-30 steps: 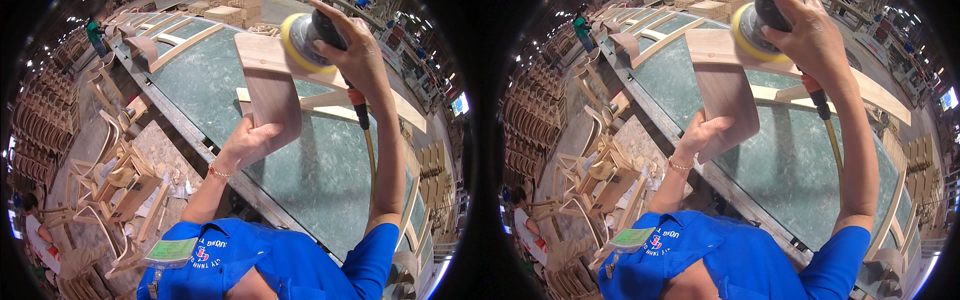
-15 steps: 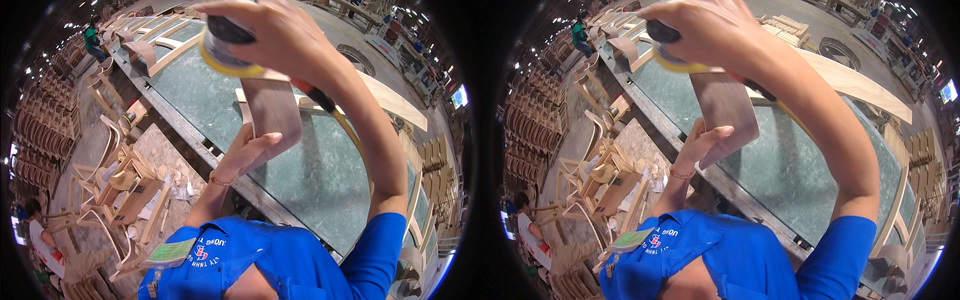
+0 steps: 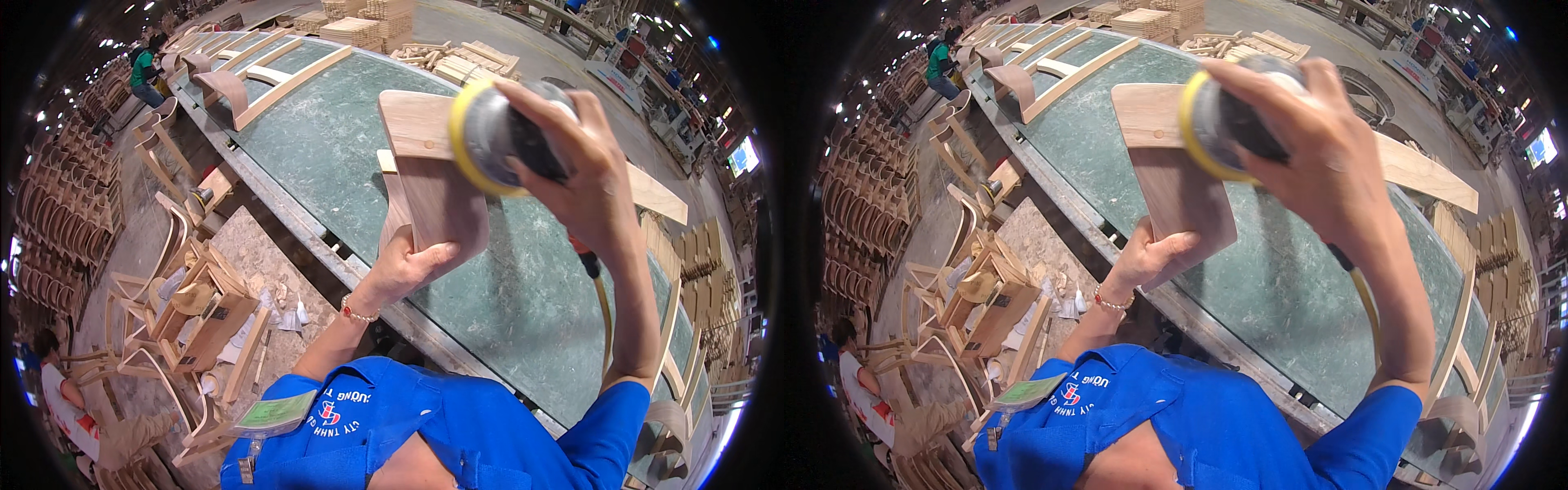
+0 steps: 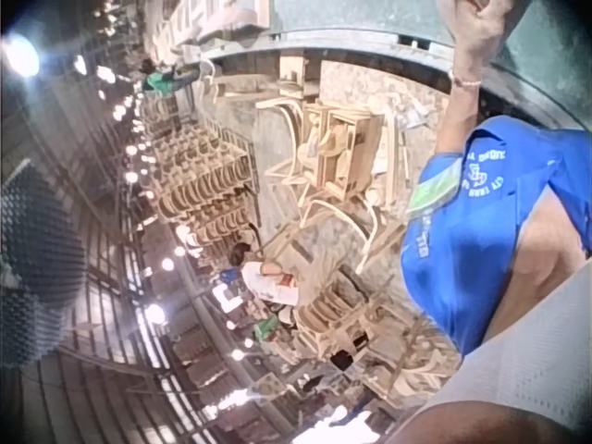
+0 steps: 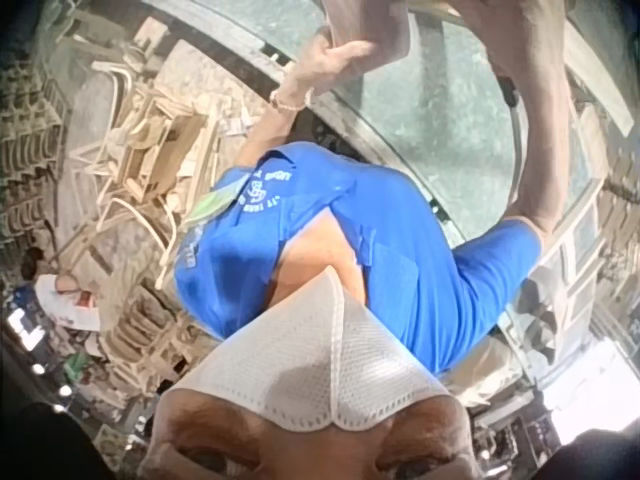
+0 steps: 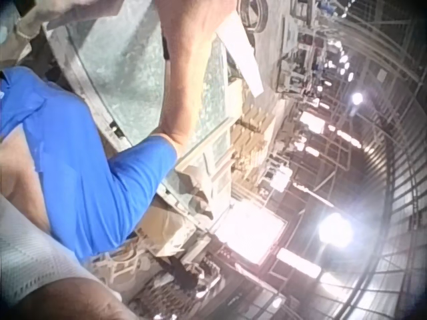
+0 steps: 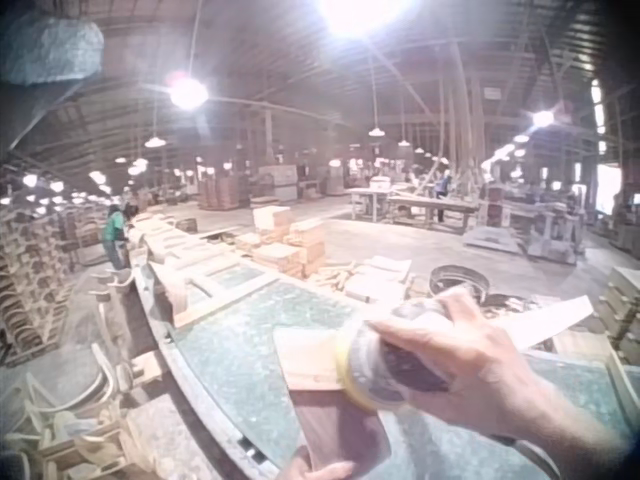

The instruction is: The person uses a handheld orbital sander to smooth the surfaces and edges of curved wooden chair parts. They repeatedly pick up parts, sand them, and place them on a workbench in a furniture workshop.

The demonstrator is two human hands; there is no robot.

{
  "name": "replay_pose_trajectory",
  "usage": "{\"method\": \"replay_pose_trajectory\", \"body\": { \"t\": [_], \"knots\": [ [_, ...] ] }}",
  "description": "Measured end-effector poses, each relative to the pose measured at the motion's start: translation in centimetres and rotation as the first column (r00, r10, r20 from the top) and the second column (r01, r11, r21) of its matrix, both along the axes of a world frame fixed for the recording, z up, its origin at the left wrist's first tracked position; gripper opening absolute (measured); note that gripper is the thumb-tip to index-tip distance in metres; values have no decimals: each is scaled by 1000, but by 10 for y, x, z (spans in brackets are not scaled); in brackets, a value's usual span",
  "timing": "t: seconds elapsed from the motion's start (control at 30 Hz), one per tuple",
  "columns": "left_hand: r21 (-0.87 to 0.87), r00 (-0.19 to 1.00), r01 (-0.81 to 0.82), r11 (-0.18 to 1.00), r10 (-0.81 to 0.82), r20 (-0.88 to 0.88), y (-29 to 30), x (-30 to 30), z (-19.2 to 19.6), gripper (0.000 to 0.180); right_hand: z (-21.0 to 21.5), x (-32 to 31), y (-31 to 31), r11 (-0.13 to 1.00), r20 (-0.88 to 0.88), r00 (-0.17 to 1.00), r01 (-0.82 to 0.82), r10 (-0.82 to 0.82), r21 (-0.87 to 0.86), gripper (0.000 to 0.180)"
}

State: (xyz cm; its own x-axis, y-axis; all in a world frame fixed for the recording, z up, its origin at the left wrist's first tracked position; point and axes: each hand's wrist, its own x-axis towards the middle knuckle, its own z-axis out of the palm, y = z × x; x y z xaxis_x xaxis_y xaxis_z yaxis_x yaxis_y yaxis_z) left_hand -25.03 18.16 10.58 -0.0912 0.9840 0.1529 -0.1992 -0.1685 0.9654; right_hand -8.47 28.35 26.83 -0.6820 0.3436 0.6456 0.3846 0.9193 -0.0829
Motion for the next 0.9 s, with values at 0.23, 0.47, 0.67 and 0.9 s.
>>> {"method": "replay_pose_trajectory", "body": {
  "t": [0.23, 0.47, 0.67, 0.9],
  "knots": [
    [-51, 991, 136, 989, -135, 12, -6, 0, -18, 23, 16, -56, -25, 987, 27, 993, -119, 117, 112, 72],
    [25, 999, 29, 999, -28, -24, -5, 9, -4, 36, -1, 5, -8, 1000, -17, 1000, 19, -18, 10, 69],
    [17, 997, 40, 999, -39, -59, -5, 10, -8, 32, -12, 26, -28, 994, -28, 996, 76, -79, -77, 70],
    [11, 994, 93, 996, -93, -51, -8, 14, -14, 28, -9, 12, -45, 997, 62, 998, -3, 8, -75, 71]
  ]
}}
